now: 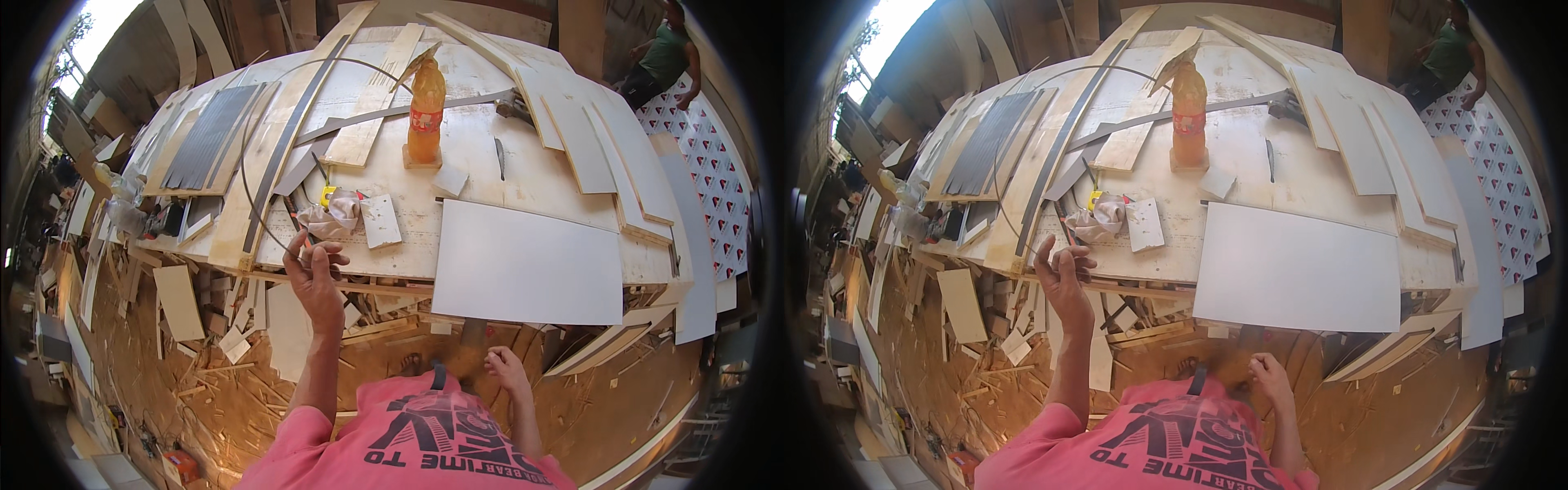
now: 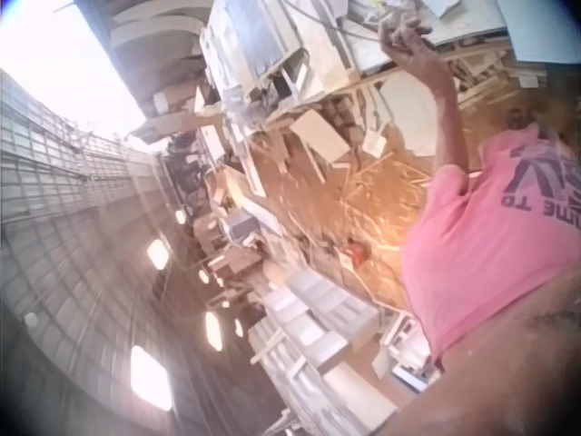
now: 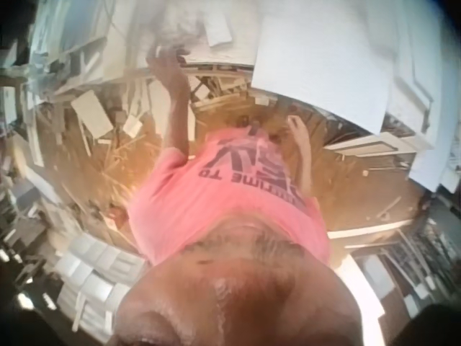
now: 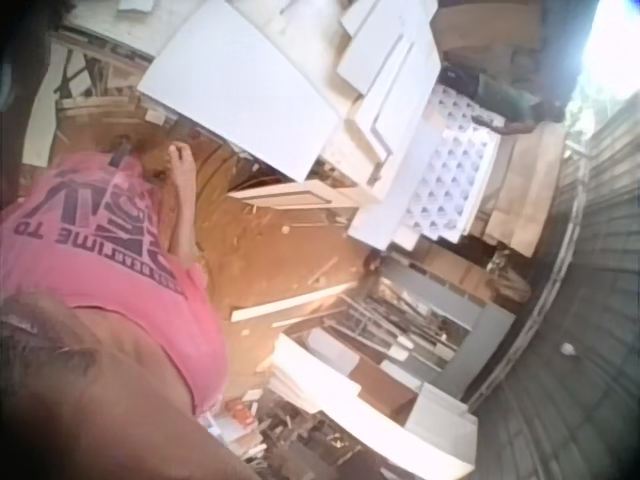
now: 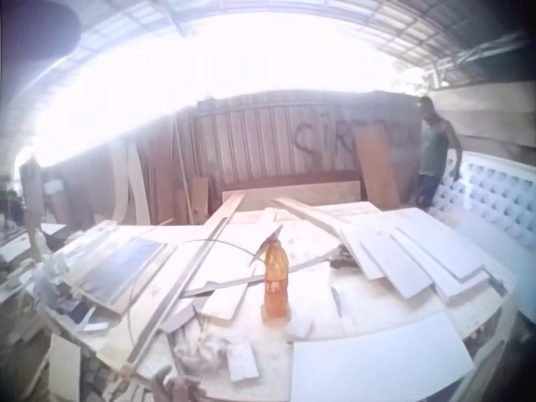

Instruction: The person applies adhesive strips to the edges of wood panels by hand, pressing them down and then using a block to smooth and secure the edging.

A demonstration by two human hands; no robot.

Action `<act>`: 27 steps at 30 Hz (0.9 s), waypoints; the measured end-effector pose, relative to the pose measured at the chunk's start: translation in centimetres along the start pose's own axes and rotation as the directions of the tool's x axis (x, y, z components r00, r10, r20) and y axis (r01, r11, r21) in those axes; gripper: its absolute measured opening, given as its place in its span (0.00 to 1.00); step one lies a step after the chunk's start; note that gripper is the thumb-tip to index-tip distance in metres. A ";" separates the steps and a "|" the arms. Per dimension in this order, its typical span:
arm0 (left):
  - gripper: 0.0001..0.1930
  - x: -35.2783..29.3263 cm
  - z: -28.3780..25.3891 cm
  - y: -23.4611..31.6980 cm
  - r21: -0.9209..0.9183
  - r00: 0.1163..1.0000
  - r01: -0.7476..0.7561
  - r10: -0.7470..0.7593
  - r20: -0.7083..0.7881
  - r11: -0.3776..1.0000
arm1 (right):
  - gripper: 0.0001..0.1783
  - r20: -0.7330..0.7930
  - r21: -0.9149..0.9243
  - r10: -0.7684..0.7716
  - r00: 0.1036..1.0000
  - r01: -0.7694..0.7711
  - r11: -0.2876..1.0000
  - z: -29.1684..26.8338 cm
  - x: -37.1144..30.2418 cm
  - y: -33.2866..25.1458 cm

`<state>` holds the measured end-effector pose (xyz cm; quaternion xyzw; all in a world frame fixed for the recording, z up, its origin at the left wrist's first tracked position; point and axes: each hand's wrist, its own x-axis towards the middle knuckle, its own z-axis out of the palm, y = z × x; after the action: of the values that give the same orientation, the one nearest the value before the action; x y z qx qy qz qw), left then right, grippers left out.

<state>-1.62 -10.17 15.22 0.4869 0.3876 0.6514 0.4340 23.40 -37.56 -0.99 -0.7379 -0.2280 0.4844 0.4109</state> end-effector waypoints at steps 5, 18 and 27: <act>0.15 -3.1 -4.0 2.8 0.035 0.979 -0.020 0.027 -0.200 0.999 | 0.19 0.279 -0.209 -0.296 0.913 0.359 0.910 1.6 3.4 -9.1; 0.18 -24.0 -8.2 4.1 0.219 0.967 0.069 -0.011 -0.255 0.973 | 0.26 0.848 0.122 -0.223 0.480 0.233 0.965 11.6 1.2 -18.7; 0.16 -35.8 -13.8 0.8 0.761 0.887 0.450 -0.334 -0.319 0.467 | 0.34 0.746 0.628 -0.434 0.505 -0.316 0.711 20.1 -0.5 -26.4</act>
<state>-9.82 -45.37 2.19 0.4870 0.7711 0.3080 0.2709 6.69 -15.44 17.26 -0.1718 -0.2263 0.8149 0.5051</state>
